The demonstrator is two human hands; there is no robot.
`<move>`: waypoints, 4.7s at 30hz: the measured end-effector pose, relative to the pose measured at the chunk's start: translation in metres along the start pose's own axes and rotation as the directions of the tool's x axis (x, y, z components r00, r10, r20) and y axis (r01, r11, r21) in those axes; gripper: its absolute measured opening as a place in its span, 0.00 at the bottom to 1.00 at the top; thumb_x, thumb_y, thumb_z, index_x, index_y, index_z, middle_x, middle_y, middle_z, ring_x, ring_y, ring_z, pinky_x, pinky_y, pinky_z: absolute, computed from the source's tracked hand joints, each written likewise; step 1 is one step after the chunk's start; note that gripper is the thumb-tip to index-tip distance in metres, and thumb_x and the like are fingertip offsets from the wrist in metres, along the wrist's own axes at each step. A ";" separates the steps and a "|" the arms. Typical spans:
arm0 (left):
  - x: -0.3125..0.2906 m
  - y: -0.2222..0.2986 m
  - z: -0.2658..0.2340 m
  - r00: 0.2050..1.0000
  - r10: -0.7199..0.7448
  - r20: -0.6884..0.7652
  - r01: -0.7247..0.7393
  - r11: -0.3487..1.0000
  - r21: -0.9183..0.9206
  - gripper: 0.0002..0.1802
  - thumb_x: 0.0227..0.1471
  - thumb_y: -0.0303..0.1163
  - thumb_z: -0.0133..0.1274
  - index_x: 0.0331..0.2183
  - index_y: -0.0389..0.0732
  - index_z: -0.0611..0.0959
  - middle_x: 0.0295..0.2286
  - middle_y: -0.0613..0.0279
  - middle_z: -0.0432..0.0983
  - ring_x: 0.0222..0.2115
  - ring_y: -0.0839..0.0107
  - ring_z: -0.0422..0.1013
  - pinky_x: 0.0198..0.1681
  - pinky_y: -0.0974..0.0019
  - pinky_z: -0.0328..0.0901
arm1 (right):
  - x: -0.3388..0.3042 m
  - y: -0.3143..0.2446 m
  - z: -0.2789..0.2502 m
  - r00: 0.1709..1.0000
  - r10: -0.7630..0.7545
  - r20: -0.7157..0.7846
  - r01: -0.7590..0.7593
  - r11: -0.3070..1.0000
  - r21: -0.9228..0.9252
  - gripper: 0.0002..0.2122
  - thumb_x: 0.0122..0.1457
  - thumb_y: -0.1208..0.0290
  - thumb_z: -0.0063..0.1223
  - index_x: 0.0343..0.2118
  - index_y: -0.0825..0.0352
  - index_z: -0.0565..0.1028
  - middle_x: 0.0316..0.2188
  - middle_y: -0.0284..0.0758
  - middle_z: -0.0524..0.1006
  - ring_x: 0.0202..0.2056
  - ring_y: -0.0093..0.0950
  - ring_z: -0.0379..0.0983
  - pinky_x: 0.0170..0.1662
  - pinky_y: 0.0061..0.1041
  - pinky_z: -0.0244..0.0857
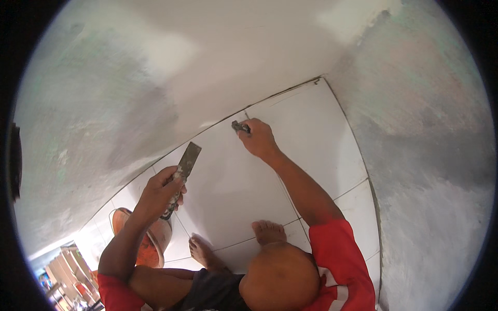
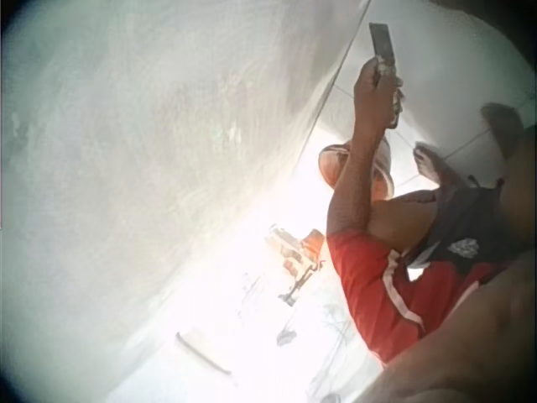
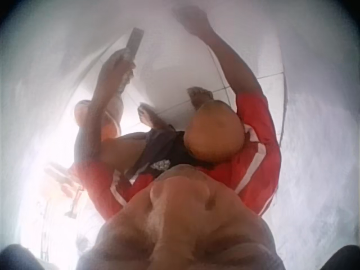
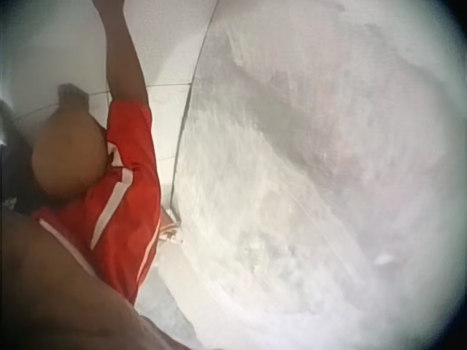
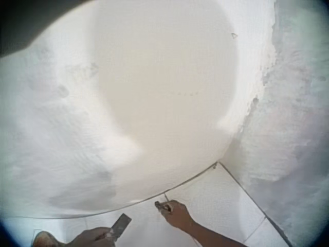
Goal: The person applies grout to the gaps between white floor tiles using a small trowel and a larger scraper. They repeatedly scoop grout from a bucket and spread it into the joints, smoothing the surface.
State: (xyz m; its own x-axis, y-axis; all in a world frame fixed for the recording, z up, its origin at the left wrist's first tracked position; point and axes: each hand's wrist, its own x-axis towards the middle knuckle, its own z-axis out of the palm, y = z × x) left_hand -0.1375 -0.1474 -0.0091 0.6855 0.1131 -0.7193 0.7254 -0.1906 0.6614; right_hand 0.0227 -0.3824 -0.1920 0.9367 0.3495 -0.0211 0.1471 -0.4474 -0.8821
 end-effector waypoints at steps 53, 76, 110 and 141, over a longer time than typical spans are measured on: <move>-0.044 0.036 -0.005 0.974 -0.078 0.210 0.086 0.996 -0.031 0.17 0.60 0.35 0.51 0.48 0.37 0.78 0.27 0.66 0.75 0.20 0.79 0.71 0.19 0.73 0.66 | -0.077 -0.126 -0.047 0.848 -0.313 0.428 0.097 0.886 0.454 0.12 0.57 0.80 0.58 0.45 0.68 0.79 0.34 0.32 0.76 0.34 0.21 0.73 0.37 0.22 0.66; -0.033 0.015 -0.011 0.981 -0.189 0.045 0.191 0.979 -0.066 0.15 0.59 0.33 0.51 0.45 0.35 0.78 0.26 0.63 0.74 0.19 0.75 0.71 0.19 0.69 0.66 | 0.072 0.079 -0.132 0.862 -0.077 -0.501 -0.257 0.785 -0.564 0.08 0.52 0.70 0.59 0.29 0.72 0.79 0.27 0.43 0.78 0.31 0.37 0.76 0.37 0.38 0.71; -0.019 0.009 -0.013 0.978 -0.203 0.044 0.205 0.977 -0.054 0.13 0.61 0.33 0.51 0.44 0.36 0.78 0.25 0.64 0.74 0.19 0.76 0.71 0.20 0.70 0.66 | 0.064 0.077 -0.099 0.855 -0.095 -0.509 -0.162 0.885 -0.437 0.12 0.56 0.65 0.57 0.35 0.71 0.79 0.32 0.49 0.78 0.36 0.48 0.76 0.42 0.46 0.70; -0.023 0.003 -0.027 0.983 -0.162 0.085 0.174 0.972 -0.156 0.16 0.59 0.33 0.52 0.46 0.35 0.77 0.26 0.62 0.74 0.19 0.75 0.71 0.19 0.70 0.66 | 0.030 -0.020 0.076 0.990 -0.136 -0.034 0.112 0.913 -0.393 0.07 0.52 0.70 0.58 0.29 0.69 0.80 0.33 0.46 0.78 0.37 0.45 0.76 0.43 0.40 0.71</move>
State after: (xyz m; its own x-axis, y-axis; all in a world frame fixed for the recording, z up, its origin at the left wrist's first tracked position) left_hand -0.1494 -0.1245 0.0147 0.5507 0.0594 -0.8326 0.8344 -0.0132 0.5510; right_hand 0.0239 -0.3003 -0.2104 0.9182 0.3789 0.1152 0.3640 -0.6927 -0.6227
